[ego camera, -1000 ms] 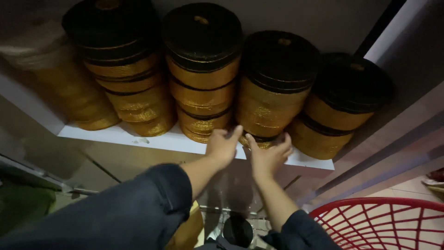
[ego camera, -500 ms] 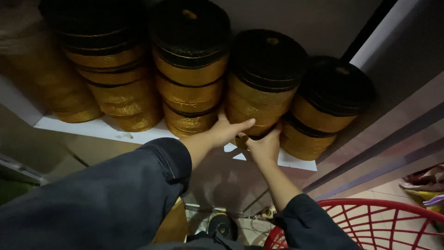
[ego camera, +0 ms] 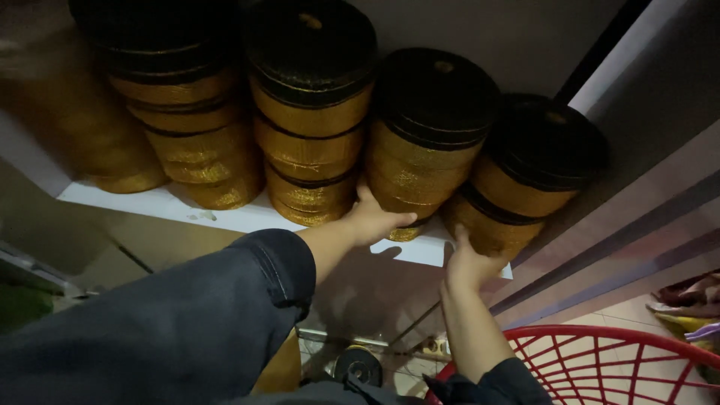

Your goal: Organizing and stacking traditional gold and black hats on a storage shelf.

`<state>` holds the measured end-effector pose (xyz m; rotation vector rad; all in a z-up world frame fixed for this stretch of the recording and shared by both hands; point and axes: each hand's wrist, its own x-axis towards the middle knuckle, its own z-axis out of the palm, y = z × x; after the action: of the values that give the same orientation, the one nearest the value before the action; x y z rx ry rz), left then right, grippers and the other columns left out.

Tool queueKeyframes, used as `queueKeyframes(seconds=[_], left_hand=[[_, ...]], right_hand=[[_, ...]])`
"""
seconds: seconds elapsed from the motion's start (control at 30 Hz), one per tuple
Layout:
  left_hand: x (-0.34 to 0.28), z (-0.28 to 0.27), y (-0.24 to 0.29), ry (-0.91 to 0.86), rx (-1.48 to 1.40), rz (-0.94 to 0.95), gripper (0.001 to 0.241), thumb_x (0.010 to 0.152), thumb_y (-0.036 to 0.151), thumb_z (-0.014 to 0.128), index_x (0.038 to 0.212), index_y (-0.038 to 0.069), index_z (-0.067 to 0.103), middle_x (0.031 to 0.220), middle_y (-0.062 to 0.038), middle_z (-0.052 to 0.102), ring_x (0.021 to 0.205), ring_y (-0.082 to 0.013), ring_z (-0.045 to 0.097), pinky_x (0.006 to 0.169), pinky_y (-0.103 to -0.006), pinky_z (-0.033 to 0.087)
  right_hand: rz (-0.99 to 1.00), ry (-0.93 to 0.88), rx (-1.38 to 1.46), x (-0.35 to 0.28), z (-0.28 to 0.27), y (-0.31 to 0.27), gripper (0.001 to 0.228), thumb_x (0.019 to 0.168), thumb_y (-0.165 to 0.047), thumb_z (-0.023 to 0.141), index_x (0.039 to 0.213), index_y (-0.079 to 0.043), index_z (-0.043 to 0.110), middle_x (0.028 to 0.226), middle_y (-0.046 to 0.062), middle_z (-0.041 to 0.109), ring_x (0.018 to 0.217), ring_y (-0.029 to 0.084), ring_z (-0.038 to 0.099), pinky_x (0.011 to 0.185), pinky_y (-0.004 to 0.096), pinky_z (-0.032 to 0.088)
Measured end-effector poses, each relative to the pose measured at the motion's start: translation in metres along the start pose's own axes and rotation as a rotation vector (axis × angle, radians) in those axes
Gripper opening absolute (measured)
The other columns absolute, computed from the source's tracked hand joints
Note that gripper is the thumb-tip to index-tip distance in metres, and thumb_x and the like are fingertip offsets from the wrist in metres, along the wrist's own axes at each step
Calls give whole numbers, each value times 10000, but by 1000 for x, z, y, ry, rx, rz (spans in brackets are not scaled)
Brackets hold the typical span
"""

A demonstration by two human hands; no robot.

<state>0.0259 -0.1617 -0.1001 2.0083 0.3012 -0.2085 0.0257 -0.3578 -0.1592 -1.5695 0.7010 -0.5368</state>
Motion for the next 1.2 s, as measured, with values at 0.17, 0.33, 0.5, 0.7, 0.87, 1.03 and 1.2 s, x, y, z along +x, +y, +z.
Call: queueKeyframes(seconds=[0.17, 0.33, 0.5, 0.7, 0.87, 1.03, 1.2], left_hand=[[-3, -3, 1, -10, 22, 15, 1386, 740, 523, 829, 1570, -35, -131, 1608, -309, 273, 1482, -407, 348, 1212, -408, 321], [4, -3, -1, -28, 48, 60, 1393, 749, 490, 816, 1562, -35, -185, 1588, -307, 315, 1460, -399, 391, 1199, -390, 347], [18, -1, -15, -52, -17, 115, 1329, 815, 419, 812, 1517, -86, -197, 1557, -317, 360, 1431, -390, 432, 1168, -375, 381], [2, -7, 0, -70, -42, 81, 1314, 787, 395, 783, 1531, -67, -196, 1534, -286, 418, 1395, -365, 498, 1142, -360, 432], [25, 2, -15, -43, -63, 137, 1327, 784, 385, 819, 1512, -70, -192, 1558, -276, 370, 1435, -355, 428, 1166, -361, 380], [11, -5, -5, -47, -9, 71, 1320, 798, 411, 825, 1539, -44, -168, 1564, -284, 365, 1440, -365, 419, 1174, -371, 370], [20, 3, -14, -14, -9, 72, 1333, 754, 420, 837, 1544, -55, -126, 1521, -280, 436, 1368, -351, 520, 1120, -359, 450]], right_hand=[[-511, 48, -431, 49, -15, 18, 1254, 786, -382, 971, 1634, -60, 104, 1632, 299, 273, 1490, 455, 295, 1206, 525, 280], [-562, -36, -428, 62, -17, -5, 1413, 682, -308, 981, 1621, 6, -27, 1645, 327, 150, 1510, 486, 211, 1223, 489, 250], [-398, -83, -540, 67, -20, -13, 1347, 727, -270, 933, 1634, -50, -40, 1651, 292, 126, 1490, 478, 277, 1201, 472, 349], [-482, -77, -591, 86, -27, 1, 1280, 708, -11, 792, 1693, -101, -21, 1694, 261, 97, 1497, 484, 308, 1192, 450, 413], [-749, 6, -491, 60, -45, -48, 1390, 722, -260, 967, 1676, -177, -40, 1714, 260, 48, 1529, 511, 265, 1197, 527, 388], [-675, -99, -467, 72, -44, -80, 1459, 713, -371, 1051, 1683, -388, -39, 1712, 294, -9, 1544, 501, 266, 1170, 527, 439], [-819, -120, -457, 73, -45, -93, 1495, 666, -339, 1068, 1659, -386, -49, 1647, 311, 7, 1519, 499, 292, 1183, 523, 426]])
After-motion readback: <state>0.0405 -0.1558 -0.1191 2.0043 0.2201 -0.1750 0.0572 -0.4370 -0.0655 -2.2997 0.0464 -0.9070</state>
